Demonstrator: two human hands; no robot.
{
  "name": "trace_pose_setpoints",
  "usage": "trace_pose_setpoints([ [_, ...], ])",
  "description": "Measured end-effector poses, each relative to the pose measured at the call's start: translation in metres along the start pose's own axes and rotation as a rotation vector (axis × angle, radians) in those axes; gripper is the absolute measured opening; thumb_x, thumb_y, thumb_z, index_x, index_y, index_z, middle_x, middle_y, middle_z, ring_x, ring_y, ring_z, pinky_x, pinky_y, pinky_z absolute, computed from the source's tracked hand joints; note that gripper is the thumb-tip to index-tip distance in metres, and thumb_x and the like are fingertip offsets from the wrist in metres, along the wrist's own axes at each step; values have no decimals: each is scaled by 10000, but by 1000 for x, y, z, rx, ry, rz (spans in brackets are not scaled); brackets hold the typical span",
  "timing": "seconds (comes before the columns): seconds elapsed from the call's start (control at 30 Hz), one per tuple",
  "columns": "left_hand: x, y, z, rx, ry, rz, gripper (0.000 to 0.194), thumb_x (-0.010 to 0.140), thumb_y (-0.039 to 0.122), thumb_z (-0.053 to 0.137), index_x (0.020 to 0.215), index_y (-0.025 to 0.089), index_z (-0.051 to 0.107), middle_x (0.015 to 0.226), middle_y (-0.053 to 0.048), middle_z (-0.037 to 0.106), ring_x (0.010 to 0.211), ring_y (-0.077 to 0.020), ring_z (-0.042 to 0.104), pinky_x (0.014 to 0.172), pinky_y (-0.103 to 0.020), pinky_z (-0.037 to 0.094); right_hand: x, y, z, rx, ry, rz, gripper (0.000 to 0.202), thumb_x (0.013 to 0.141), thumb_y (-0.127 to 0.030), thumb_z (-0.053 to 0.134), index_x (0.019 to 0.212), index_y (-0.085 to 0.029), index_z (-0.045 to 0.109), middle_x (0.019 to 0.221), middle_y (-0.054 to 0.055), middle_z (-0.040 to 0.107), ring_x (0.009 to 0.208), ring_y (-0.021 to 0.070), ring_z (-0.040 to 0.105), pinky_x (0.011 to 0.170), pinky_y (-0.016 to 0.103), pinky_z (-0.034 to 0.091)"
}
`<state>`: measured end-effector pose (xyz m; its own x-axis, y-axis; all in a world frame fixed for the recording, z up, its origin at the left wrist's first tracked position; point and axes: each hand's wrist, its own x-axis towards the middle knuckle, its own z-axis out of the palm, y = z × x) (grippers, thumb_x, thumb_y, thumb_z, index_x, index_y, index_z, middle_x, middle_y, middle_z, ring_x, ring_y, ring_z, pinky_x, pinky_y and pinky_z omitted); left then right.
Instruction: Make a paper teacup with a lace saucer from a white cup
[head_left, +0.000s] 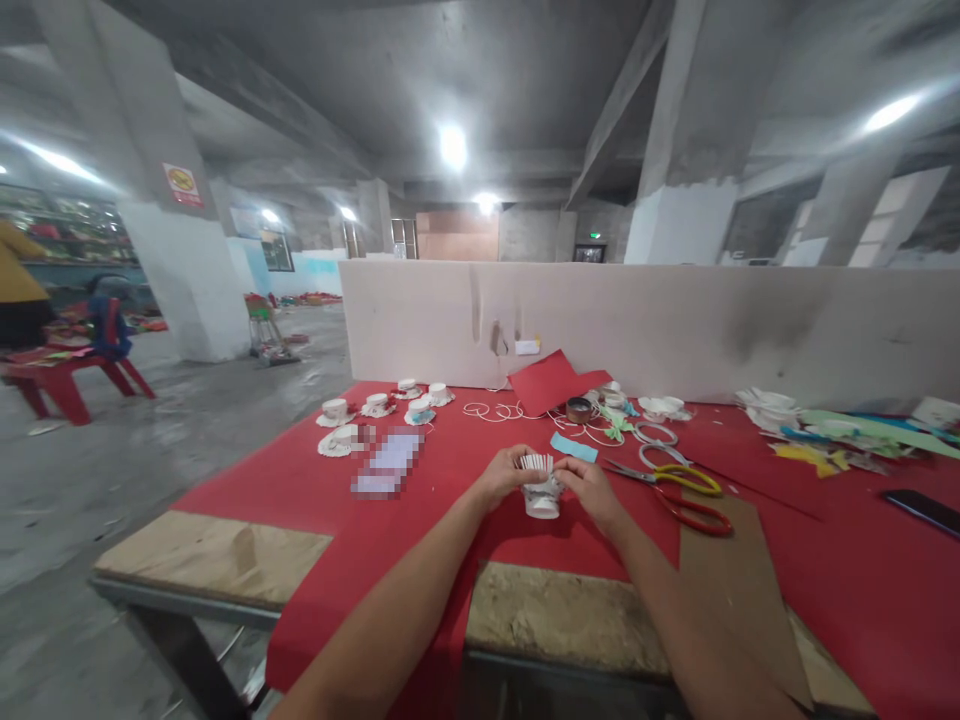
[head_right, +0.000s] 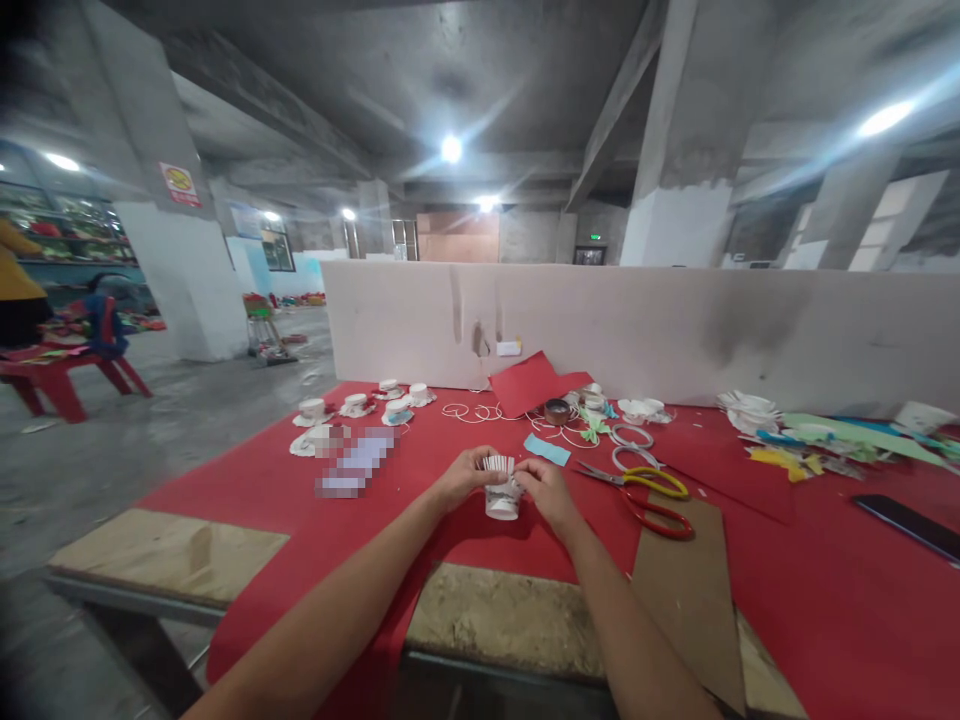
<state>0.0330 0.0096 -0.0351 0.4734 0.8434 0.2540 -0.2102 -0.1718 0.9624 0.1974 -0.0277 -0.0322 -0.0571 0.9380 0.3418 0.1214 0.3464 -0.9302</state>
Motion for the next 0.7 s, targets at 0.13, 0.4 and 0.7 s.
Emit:
trace_pose_setpoints([
  [0.13, -1, 4, 1, 39, -39, 11, 424, 496, 306, 798, 807, 109, 588, 677, -5, 582, 610, -107, 515, 599, -224, 395, 1, 3, 0, -53, 13, -50, 132, 659, -282, 577, 620, -162, 615, 572, -5, 566, 558, 137, 485, 555, 250, 373],
  [0.4, -1, 7, -2, 76, -53, -26, 402, 491, 376, 791, 694, 106, 572, 606, 10, 555, 561, -100, 502, 555, -216, 371, -2, 1, 2, -96, -20, -88, 141, 680, -288, 564, 658, -154, 604, 593, -8, 569, 566, 128, 501, 559, 236, 386],
  [0.7, -2, 4, 1, 77, -33, -6, 341, 544, 344, 754, 670, 121, 530, 579, 26, 520, 523, -80, 466, 502, -196, 331, -3, -1, 2, -85, -47, -84, 139, 693, -293, 564, 673, -157, 586, 609, -7, 561, 576, 128, 506, 567, 237, 393],
])
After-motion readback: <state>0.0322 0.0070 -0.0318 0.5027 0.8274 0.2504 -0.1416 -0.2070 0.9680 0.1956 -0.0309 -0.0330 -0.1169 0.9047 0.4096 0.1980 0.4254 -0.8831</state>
